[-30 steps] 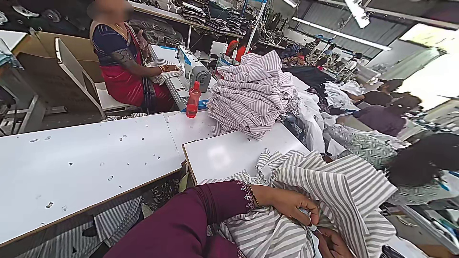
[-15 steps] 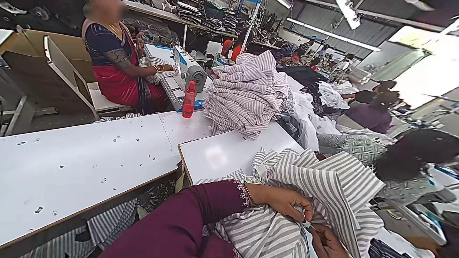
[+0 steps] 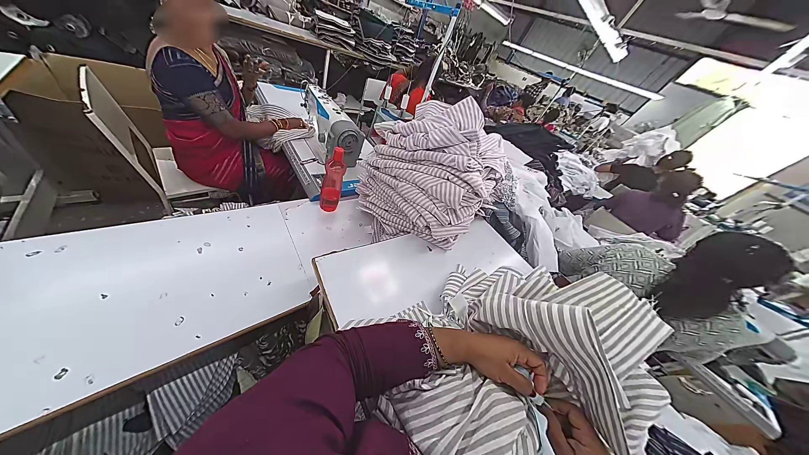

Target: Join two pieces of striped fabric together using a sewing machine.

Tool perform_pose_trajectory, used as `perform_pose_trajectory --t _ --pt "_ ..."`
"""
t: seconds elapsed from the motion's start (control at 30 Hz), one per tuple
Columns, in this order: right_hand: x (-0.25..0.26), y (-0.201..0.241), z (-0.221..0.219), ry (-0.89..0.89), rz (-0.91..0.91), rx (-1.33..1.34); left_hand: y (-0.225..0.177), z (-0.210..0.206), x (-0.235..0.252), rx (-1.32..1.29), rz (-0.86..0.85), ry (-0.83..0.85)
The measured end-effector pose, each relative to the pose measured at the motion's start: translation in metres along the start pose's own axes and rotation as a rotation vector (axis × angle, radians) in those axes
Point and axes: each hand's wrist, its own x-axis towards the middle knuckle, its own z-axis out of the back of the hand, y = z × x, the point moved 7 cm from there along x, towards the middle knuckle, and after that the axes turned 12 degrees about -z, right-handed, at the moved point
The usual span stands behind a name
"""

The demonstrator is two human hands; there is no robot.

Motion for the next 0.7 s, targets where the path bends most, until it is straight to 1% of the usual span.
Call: perform_pose_trajectory --t 0.2,0.5,0.7 --pt "0.0013 -0.0045 -0.0001 -0.007 0.009 0.008 0.0007 0.0005 -0.0005 0.005 0.022 -0.001" --pt "0.0005 -0.0051 0.0006 -0.017 -0.008 -0.011 0.0032 -0.0001 -0.0007 -0.019 0.004 -0.003" --pt "-0.0008 0.0007 0.001 -0.023 -0.002 -0.036 -0.0004 0.0001 -0.0011 -0.003 0.017 -0.001"
